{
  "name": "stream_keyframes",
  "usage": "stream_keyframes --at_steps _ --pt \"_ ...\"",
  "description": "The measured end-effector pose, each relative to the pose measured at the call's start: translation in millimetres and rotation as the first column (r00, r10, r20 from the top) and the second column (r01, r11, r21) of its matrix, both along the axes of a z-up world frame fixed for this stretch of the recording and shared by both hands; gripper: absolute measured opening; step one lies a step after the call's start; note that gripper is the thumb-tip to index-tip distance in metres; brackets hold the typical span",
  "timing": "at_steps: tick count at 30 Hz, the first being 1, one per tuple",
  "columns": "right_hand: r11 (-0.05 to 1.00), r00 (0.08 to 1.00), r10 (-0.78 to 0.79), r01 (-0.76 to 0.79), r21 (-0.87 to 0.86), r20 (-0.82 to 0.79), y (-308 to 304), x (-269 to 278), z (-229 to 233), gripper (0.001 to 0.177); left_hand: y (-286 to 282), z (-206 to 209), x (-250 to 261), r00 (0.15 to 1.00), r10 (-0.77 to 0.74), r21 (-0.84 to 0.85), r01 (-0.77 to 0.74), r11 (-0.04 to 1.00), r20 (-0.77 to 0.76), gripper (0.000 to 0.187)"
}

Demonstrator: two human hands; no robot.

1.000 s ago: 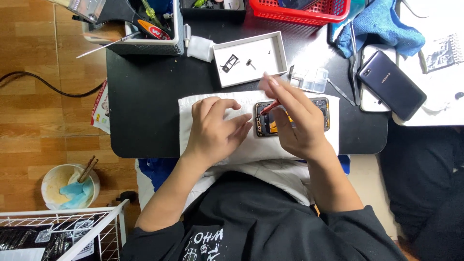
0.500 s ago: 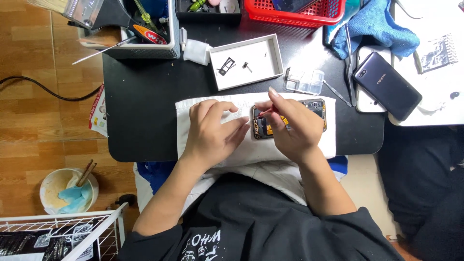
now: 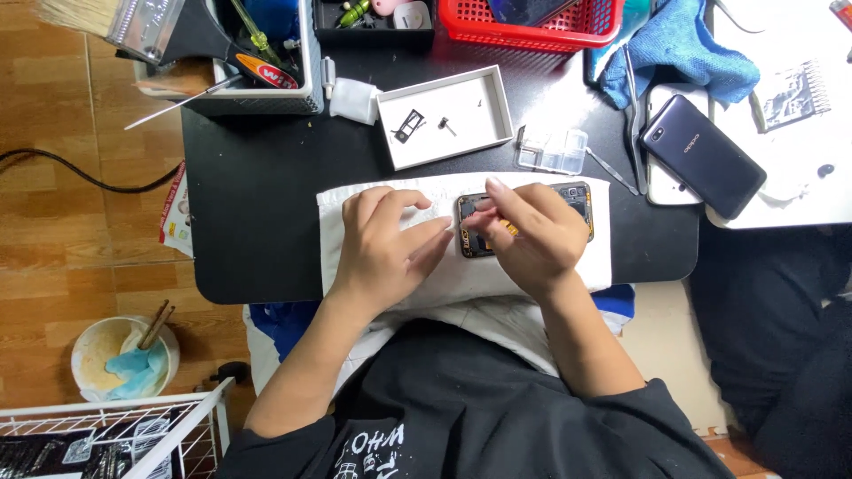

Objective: Finalizing the repair of a smartphone by using a screwdriver on internal components and inspecting the device.

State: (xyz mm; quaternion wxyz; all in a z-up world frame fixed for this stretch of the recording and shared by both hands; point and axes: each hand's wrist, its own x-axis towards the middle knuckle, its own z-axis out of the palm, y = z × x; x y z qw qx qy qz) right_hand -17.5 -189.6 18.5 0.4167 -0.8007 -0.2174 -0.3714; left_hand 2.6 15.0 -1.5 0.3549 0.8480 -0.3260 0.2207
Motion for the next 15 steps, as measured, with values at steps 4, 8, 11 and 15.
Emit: stream_keyframes --at_steps 4,8,11,15 --pt "0.999 0.999 0.031 -0.031 0.029 -0.019 1 0 6 0.024 -1 -2 -1 1.0 0.006 0.001 -0.006 1.0 -0.008 0.014" --pt "0.989 0.985 0.14 -0.134 0.067 -0.103 6 -3 13 0.033 -2 -1 -1 1.0 0.017 -0.001 -0.017 1.0 -0.018 0.016" --pt "0.999 0.999 0.047 -0.047 -0.003 -0.025 0 -2 1 0.031 -2 -1 -2 1.0 0.02 -0.005 -0.02 1.0 -0.016 0.013" --pt "0.994 0.995 -0.091 0.093 -0.057 0.035 -1 -2 -16 0.029 -1 -5 -1 1.0 0.013 0.004 -0.013 1.0 -0.01 0.011"
